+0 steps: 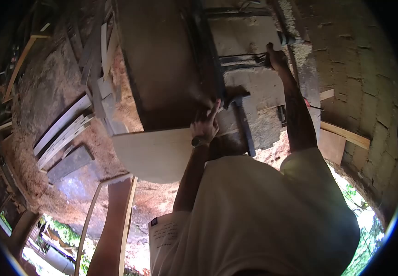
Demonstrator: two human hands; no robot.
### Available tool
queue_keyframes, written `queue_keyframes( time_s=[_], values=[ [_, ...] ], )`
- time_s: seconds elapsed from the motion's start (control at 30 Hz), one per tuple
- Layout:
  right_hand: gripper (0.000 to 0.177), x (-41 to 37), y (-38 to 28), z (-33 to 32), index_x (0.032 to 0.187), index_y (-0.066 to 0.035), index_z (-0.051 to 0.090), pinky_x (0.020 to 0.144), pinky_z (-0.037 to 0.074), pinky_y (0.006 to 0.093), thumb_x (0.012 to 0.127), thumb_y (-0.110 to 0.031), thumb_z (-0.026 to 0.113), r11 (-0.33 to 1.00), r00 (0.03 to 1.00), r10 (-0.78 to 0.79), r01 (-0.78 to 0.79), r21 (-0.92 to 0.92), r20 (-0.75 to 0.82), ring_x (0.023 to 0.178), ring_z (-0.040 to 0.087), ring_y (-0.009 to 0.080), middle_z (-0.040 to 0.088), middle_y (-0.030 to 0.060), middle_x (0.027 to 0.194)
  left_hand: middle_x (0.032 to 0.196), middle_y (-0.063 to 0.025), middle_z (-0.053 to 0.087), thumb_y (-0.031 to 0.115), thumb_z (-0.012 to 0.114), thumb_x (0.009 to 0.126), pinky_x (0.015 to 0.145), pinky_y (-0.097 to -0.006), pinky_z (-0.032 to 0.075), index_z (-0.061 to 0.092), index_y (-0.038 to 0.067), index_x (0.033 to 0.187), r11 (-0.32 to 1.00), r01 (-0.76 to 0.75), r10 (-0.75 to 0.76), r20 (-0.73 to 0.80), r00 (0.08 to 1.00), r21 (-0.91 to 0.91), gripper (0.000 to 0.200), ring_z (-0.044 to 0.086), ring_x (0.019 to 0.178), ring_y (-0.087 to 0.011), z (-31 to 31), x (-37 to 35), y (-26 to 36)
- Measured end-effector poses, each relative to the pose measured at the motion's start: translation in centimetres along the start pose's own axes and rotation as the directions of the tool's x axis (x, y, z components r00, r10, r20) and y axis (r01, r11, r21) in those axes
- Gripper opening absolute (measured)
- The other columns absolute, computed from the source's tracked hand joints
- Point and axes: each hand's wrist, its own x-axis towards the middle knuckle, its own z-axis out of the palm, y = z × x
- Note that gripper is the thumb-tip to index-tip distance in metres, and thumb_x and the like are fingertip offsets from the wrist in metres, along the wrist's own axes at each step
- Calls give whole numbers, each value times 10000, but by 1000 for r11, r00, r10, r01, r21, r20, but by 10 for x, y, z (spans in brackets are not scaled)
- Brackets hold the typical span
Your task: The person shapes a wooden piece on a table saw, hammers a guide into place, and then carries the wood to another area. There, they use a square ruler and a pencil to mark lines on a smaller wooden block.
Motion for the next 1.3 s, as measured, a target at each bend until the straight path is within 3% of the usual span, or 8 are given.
queue_keyframes(
  time_s=[0.1, 0.3, 0.43, 0.67, 0.9, 1.1, 1.2, 1.3],
  values=[
    [618, -3, -52, -51, 983, -20, 678, 368, 435, 349, 1006, -621, 536, 968, 931, 207, -150, -203, 299, 435, 607, 216, 676, 102, 628, 895, -19, 667, 57, 659, 789, 663, -452, 599, 449, 408, 1546, 1000, 19, -19, 18, 1000, 2, 860, 674, 850, -271, -2, 0, 4],
    [474, 121, -127, -20, 1304, -26, 593, 985, 504, 531, 1030, -412, 566, 270, 369, -929, 648, -712, -16, 1161, 629, 407, 643, 254, 1242, 916, 3, 671, 37, 663, 768, 637, -429, 603, 478, 402, 1529, 999, 45, -46, 21, 999, 13, 864, 666, 863, -253, 0, -2, 4],
    [527, 121, -201, -16, 1159, -3, 698, 1000, 498, 513, 1056, -469, 475, -85, 607, -645, 547, -833, 465, 1145, 659, 335, 701, 208, 1176, 913, 0, 678, 42, 667, 774, 640, -409, 609, 482, 404, 1526, 999, 46, -46, 5, 999, -27, 855, 663, 865, -237, -10, 0, 5],
    [395, 225, -195, 12, 1097, -100, 717, 853, 553, 456, 984, -450, 571, 597, 862, -461, 478, -644, 212, 882, 722, 311, 729, 150, 926, 953, -1, 693, 52, 678, 771, 638, -394, 609, 520, 406, 1497, 997, 72, -71, 30, 997, -34, 824, 666, 872, -238, -4, -2, 1],
    [694, 222, -199, -74, 1432, -154, 573, 1106, 439, 539, 821, -381, 812, -405, -32, -708, 837, -369, 705, 1277, 588, 355, 606, 200, 1393, 1096, -48, 690, 84, 739, 754, 706, -400, 626, 478, 476, 1506, 990, 124, -123, 19, 992, -62, 887, 669, 1000, -245, 0, -8, 0],
    [518, 217, -216, -64, 1298, -41, 650, 1027, 499, 499, 884, -335, 748, -688, -251, -600, 646, -329, 760, 1218, 621, 356, 660, 190, 1298, 1139, -55, 685, 107, 768, 725, 765, -415, 623, 498, 481, 1490, 985, 122, -122, 8, 992, -119, 893, 666, 1024, -268, -2, -11, -1],
    [488, 144, -218, -58, 1253, -63, 690, 1014, 503, 502, 863, -348, 764, -464, 101, -680, 708, -533, 726, 1191, 640, 345, 681, 200, 1256, 1182, -53, 689, 103, 770, 718, 799, -419, 620, 504, 477, 1487, 989, 132, -132, 2, 991, -62, 895, 667, 1042, -276, -1, -12, 0],
    [590, 304, -146, -11, 1221, -120, 719, 1055, 476, 512, 798, -527, 767, -655, -377, -720, 94, -750, 582, 1178, 657, 354, 717, 161, 1222, 1239, -56, 681, 121, 769, 732, 800, -418, 622, 501, 475, 1488, 985, 140, -138, 32, 990, -100, 877, 673, 1051, -288, -2, -10, -1]
  ],
)
